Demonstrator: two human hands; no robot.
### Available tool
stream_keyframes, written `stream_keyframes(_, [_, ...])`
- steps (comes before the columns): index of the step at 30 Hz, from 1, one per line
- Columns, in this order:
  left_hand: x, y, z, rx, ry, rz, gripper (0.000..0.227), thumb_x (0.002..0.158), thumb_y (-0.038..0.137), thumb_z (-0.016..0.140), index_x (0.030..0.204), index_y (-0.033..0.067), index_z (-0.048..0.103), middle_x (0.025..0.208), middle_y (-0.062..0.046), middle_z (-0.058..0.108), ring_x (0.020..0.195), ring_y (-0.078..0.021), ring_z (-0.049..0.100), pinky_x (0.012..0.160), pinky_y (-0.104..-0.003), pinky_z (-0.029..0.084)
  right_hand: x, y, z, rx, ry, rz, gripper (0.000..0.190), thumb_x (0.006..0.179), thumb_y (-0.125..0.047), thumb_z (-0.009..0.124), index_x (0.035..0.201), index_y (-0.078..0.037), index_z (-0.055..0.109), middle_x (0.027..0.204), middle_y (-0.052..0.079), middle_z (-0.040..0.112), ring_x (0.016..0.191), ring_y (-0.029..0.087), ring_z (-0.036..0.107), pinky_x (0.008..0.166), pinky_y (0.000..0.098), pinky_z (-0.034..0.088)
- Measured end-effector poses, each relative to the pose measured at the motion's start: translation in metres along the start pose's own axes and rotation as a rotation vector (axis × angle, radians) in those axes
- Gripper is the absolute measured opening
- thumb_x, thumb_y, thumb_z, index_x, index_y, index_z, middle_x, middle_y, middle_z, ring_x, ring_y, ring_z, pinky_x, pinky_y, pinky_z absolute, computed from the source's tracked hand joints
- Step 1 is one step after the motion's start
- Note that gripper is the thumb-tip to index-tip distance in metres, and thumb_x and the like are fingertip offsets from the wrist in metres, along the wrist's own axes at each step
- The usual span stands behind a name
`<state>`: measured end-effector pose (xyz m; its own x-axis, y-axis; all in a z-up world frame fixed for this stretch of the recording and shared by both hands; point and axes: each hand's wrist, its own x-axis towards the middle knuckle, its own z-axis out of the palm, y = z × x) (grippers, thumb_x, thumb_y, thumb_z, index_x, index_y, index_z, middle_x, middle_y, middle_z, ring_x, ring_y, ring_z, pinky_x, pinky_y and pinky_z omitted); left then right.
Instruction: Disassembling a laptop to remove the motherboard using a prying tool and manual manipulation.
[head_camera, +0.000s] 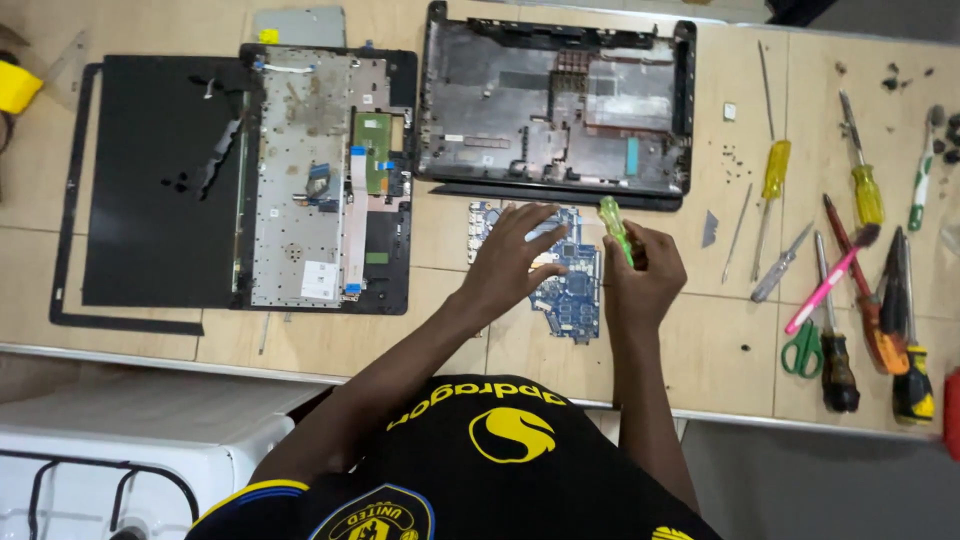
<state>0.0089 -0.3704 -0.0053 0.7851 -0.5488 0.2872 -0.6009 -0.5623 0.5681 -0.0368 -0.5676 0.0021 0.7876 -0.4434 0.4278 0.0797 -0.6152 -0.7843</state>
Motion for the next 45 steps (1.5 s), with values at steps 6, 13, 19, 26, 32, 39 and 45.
stream_keyframes(6, [-0.003, 0.000, 0.005, 0.003, 0.010, -0.011, 0.052, 0.092, 0.038, 0.075, 0.138, 0.0175, 0.063, 0.143, -0.015, 0.056, 0.140, -0.0399, 0.049, 0.119, -0.063, 0.033, 0.003, 0.001, -0.002, -0.056, -0.002, -0.064, 0.032, 0.085, -0.006, 0.093, 0.114, 0.000, 0.080, 0.098, 0.017, 0.069, 0.079, 0.031, 0.069, 0.057, 0.0348, 0.061])
stream_keyframes(13, [0.000, 0.000, 0.009, 0.015, 0.017, -0.010, 0.050, 0.091, 0.037, 0.076, 0.136, 0.0164, 0.064, 0.144, -0.015, 0.055, 0.140, -0.0397, 0.049, 0.120, -0.063, 0.032, 0.004, -0.006, -0.004, -0.098, -0.017, -0.088, 0.036, 0.084, -0.004, 0.094, 0.116, 0.003, 0.078, 0.100, 0.018, 0.068, 0.081, 0.031, 0.068, 0.057, 0.0354, 0.064])
stream_keyframes(19, [0.002, 0.006, 0.005, 0.038, 0.006, -0.009, 0.047, 0.094, 0.035, 0.073, 0.134, 0.0132, 0.066, 0.144, -0.017, 0.055, 0.140, -0.0403, 0.048, 0.120, -0.061, 0.033, 0.005, -0.006, -0.003, -0.099, 0.006, -0.100, 0.037, 0.082, -0.003, 0.094, 0.115, 0.002, 0.078, 0.101, 0.017, 0.068, 0.082, 0.031, 0.069, 0.058, 0.0354, 0.065])
stream_keyframes(26, [0.002, 0.008, 0.003, 0.012, 0.007, -0.011, 0.045, 0.095, 0.033, 0.074, 0.134, 0.0107, 0.066, 0.143, -0.019, 0.055, 0.140, -0.0418, 0.048, 0.119, -0.061, 0.034, 0.006, -0.006, -0.006, -0.054, -0.018, -0.068, 0.038, 0.082, 0.000, 0.094, 0.116, 0.002, 0.077, 0.102, 0.018, 0.068, 0.081, 0.030, 0.068, 0.061, 0.0358, 0.065])
stream_keyframes(32, [0.002, 0.009, 0.001, 0.027, 0.032, 0.000, 0.044, 0.096, 0.032, 0.073, 0.134, 0.0095, 0.066, 0.141, -0.019, 0.056, 0.138, -0.0433, 0.048, 0.119, -0.060, 0.035, 0.012, -0.002, -0.017, 0.019, -0.091, -0.012, 0.038, 0.086, 0.001, 0.090, 0.121, 0.004, 0.075, 0.107, 0.019, 0.065, 0.085, 0.027, 0.067, 0.064, 0.0356, 0.065])
stream_keyframes(39, [0.005, 0.012, -0.001, 0.081, 0.023, 0.026, 0.043, 0.097, 0.032, 0.071, 0.133, 0.0091, 0.067, 0.141, -0.019, 0.056, 0.138, -0.0450, 0.047, 0.116, -0.061, 0.037, 0.035, 0.050, -0.063, -0.109, -0.082, -0.130, 0.025, 0.088, 0.003, 0.090, 0.110, -0.001, 0.081, 0.100, 0.018, 0.071, 0.088, 0.033, 0.072, 0.070, 0.0370, 0.062])
stream_keyframes(45, [0.009, 0.012, 0.000, 0.071, 0.024, -0.003, 0.043, 0.098, 0.032, 0.069, 0.135, 0.0079, 0.066, 0.141, -0.019, 0.056, 0.139, -0.0443, 0.047, 0.119, -0.061, 0.033, 0.058, 0.086, -0.086, -0.377, -0.035, -0.132, 0.020, 0.085, 0.009, 0.086, 0.103, 0.003, 0.082, 0.094, 0.021, 0.070, 0.081, 0.033, 0.072, 0.066, 0.0351, 0.064])
